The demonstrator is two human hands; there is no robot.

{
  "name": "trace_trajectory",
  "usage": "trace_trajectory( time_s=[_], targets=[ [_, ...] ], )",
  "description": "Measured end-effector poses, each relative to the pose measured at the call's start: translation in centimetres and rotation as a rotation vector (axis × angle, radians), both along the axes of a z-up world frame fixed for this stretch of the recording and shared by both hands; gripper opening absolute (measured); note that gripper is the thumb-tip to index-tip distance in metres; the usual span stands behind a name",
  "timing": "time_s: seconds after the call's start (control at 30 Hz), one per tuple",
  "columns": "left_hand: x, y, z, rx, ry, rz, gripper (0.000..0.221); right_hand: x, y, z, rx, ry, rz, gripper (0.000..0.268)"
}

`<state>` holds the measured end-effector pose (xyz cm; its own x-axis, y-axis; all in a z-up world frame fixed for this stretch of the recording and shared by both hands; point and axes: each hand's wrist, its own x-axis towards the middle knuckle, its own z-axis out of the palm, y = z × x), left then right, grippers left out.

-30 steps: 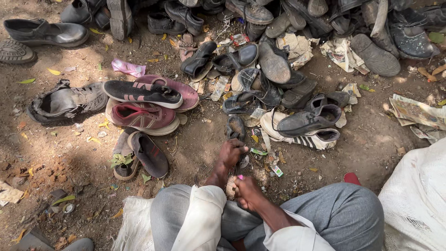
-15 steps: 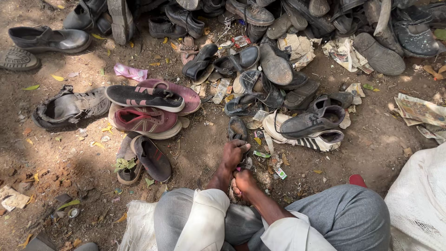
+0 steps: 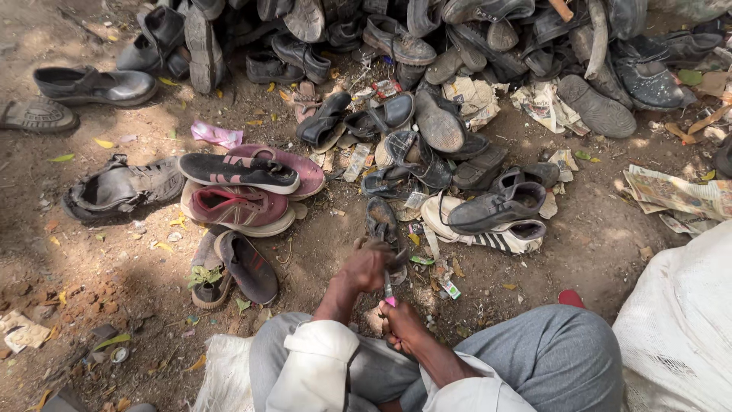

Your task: The person scrapes the bottom of a shoe with a knife and wipes it with a brush while sitting on the ground surrounded by piles of footwear.

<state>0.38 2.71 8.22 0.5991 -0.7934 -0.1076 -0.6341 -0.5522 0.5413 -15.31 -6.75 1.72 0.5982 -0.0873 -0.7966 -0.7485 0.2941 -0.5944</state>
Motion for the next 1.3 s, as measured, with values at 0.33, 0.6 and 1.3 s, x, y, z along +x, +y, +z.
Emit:
trace_trajectory(
  time_s=[0.33,0.6,1.3],
  targets=[
    [-1.9,-0.7,-3.8,0.078,-0.174,0.123,0.016,1.5,-3.3,-0.2,-0.481,-0.051,0.288,0.029],
    [1.3,-0.4,-5.7,-0.19,0.407,0.615,0.018,6.0,-5.5,1.5,-0.533,0.063,0.517,0.038],
    [2.4,-0.4,-10.1,-0.675,0.343,0.837,0.021,1.4,0.1,-8.3,-0.649,-0.26,0.437,0.047]
  ],
)
